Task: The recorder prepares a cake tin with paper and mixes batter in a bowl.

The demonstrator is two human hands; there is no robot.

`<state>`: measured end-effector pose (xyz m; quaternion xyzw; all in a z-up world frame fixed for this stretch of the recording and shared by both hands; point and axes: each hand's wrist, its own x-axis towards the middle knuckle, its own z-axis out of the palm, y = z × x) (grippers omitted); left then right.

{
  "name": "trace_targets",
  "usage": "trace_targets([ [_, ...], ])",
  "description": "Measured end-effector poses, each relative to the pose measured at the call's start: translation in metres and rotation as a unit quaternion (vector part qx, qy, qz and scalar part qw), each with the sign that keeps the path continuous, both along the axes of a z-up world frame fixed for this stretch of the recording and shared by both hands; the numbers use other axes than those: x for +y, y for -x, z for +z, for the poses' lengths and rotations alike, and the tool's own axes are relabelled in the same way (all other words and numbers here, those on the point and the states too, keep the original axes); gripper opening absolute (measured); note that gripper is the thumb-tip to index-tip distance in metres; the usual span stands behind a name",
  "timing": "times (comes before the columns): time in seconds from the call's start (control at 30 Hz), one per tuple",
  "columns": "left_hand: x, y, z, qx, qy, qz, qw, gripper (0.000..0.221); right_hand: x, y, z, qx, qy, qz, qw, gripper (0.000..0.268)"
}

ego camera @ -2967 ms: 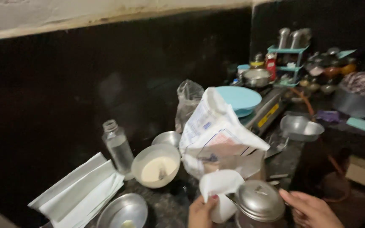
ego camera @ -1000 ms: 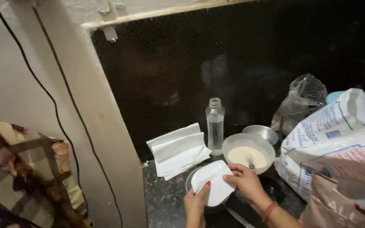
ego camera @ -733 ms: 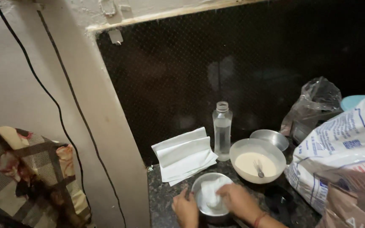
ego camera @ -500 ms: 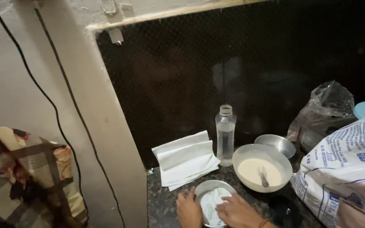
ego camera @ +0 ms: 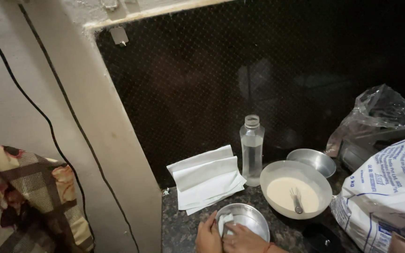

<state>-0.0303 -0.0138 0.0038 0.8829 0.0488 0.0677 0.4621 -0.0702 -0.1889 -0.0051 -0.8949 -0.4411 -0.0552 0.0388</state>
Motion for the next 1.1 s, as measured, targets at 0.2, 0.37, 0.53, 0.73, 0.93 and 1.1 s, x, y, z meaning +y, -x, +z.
trace_targets([
  [0.2, 0.003, 0.008, 0.02, 0.072, -0.006, -0.018, 0.997, 0.036, 0.008, -0.011, 0.01, -0.149, -0.019, -0.259, 0.954, 0.079],
  [0.37, 0.002, 0.02, 0.035, 0.048, -0.049, -0.015, 0.998, 0.037, 0.028, 0.024, 0.068, 0.116, 0.237, -0.391, 0.882, 0.07],
  [0.53, 0.003, 0.026, 0.037, 0.029, -0.04, -0.002, 0.999, 0.036, 0.026, 0.038, 0.077, 0.161, 0.168, -0.364, 0.902, 0.06],
  [0.73, 0.007, 0.014, 0.013, -0.046, 0.004, -0.025, 0.999, 0.037, 0.019, -0.015, 0.004, 0.321, -0.183, -0.159, 0.915, 0.033],
  [0.93, 0.009, 0.011, 0.017, 0.004, 0.029, -0.028, 0.999, 0.038, 0.028, -0.01, 0.045, 0.481, -0.474, -0.325, 0.662, 0.071],
  [1.1, 0.007, 0.004, 0.028, 0.116, -0.021, -0.043, 0.992, 0.041, 0.023, 0.003, 0.057, 0.24, -0.093, -0.499, 0.828, 0.08],
])
